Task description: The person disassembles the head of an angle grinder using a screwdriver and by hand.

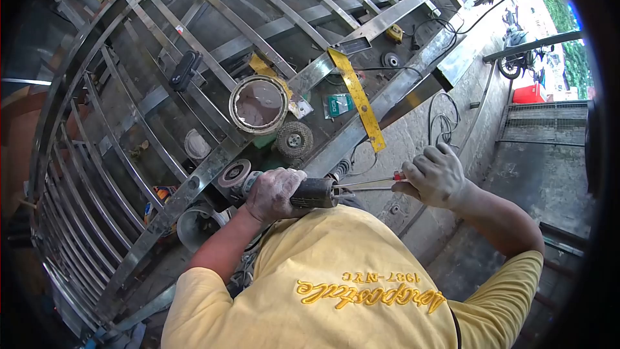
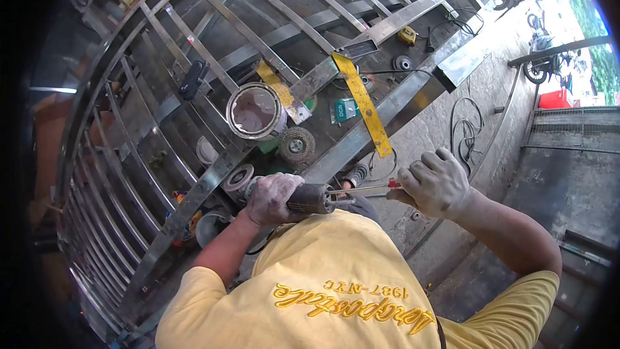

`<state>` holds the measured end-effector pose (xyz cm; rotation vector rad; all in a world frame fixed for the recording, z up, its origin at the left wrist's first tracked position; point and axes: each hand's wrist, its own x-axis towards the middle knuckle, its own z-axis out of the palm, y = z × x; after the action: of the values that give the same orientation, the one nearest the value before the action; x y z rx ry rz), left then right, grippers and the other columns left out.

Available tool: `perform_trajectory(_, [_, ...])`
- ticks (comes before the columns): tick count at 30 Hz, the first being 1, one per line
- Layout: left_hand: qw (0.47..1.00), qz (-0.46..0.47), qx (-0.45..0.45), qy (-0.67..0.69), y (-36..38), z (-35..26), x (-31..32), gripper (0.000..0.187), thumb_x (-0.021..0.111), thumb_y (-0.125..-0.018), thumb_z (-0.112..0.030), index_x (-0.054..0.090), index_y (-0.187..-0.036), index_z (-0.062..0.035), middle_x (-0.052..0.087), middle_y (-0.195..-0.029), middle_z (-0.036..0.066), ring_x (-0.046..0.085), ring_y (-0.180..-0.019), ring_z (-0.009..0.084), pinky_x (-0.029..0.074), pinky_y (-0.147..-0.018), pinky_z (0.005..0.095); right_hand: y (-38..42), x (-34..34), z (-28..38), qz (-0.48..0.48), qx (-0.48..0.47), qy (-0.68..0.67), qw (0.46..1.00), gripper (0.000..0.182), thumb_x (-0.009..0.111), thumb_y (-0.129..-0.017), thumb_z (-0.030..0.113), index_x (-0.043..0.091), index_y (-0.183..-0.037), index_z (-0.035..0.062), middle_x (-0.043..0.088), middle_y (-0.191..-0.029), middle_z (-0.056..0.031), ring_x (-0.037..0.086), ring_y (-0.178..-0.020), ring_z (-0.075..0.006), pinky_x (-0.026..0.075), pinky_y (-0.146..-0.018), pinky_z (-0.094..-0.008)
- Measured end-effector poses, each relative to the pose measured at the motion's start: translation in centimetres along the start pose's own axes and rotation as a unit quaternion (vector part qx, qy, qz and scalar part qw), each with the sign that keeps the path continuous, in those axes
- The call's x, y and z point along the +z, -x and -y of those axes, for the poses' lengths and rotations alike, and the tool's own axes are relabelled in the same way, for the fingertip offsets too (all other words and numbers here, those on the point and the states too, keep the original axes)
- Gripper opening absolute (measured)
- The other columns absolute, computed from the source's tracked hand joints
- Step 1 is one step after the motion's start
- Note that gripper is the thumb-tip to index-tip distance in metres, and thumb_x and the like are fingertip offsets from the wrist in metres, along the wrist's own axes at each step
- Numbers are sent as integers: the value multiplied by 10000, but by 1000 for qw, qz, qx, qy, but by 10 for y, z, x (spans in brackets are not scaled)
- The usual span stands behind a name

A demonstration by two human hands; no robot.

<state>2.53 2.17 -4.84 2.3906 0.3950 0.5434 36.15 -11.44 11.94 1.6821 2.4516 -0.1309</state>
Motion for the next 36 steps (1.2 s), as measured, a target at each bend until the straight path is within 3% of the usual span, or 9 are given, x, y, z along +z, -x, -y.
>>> perform_trajectory(3, [1000, -25, 8, -8, -2, 2, 5, 621, 901, -688, -461, 672, -1088, -45, 726, -935, 124, 725, -779, 321, 594, -689, 431, -18, 2, 2, 345, 254, -245, 870, 586, 607, -995, 637, 759, -959, 72, 701, -775, -67, 648, -722, -238, 508, -702, -412])
perform_trajectory(7, [1000, 10, 3, 5, 9, 1, 2, 698, 896, -699, -500, 645, -1142, -22, 720, -975, 155, 714, -816, 339, 594, -744, 452, -32, 3, -15, 495, 293, -419, 702, 741, 451, -1028, 733, 799, -1004, 78, 726, -793, -78, 691, -768, -262, 546, -728, -441])
perform_trajectory(12, [1000, -8, 12, -2, 8, 1, -2, 707, 894, -699, -507, 638, -1149, -26, 719, -975, 150, 714, -820, 339, 593, -741, 448, -8, 1, 3, 49, 16, -101, 994, 396, 774, -890, 491, 716, -1067, 142, 626, -819, -4, 652, -755, -219, 510, -683, -382])
perform_trajectory(15, [999, -25, 22, -1, 4, -1, -3, 651, 916, -660, -445, 665, -1103, -39, 719, -921, 130, 725, -769, 324, 599, -683, 431, -4, -2, 11, -104, -43, 59, 992, 384, 770, -884, 492, 720, -1052, 151, 650, -829, -4, 666, -792, -227, 525, -722, -396])
perform_trajectory(19, [999, -24, 22, 5, 9, 2, 0, 679, 914, -658, -460, 651, -1118, -36, 719, -942, 138, 724, -792, 328, 599, -714, 437, -13, 3, 12, 184, 85, -127, 971, 500, 658, -977, 581, 752, -1030, 93, 694, -826, -37, 687, -811, -208, 522, -753, -389])
perform_trajectory(25, [1000, -10, 24, 2, 12, 1, -2, 705, 909, -659, -476, 637, -1135, -33, 715, -951, 140, 720, -806, 334, 597, -742, 444, -50, -18, -4, 490, 268, -375, 740, 621, 566, -1027, 638, 752, -1044, 46, 771, -919, -120, 747, -901, -258, 565, -828, -389])
perform_trajectory(30, [1000, -23, 17, -1, 7, -1, -1, 663, 921, -641, -456, 664, -1092, -44, 721, -922, 126, 728, -775, 328, 603, -716, 433, -9, -22, 21, 97, 34, -105, 989, 320, 709, -958, 438, 695, -1023, 124, 640, -958, -39, 677, -975, -249, 564, -765, -440])
perform_trajectory(33, [999, -31, 21, -2, 6, -1, 0, 667, 921, -643, -457, 662, -1096, -40, 721, -922, 128, 729, -782, 326, 604, -721, 432, -5, -18, 24, 28, 1, -22, 999, 357, 701, -956, 468, 699, -1020, 117, 664, -899, -60, 695, -927, -272, 568, -780, -453])
perform_trajectory(36, [999, -27, 21, -6, 7, 0, 1, 673, 920, -643, -455, 661, -1104, -38, 722, -922, 129, 731, -787, 325, 606, -725, 430, -13, -14, 19, 212, 85, -141, 963, 406, 647, -1004, 502, 735, -1040, 107, 697, -842, -72, 706, -842, -260, 556, -768, -450])
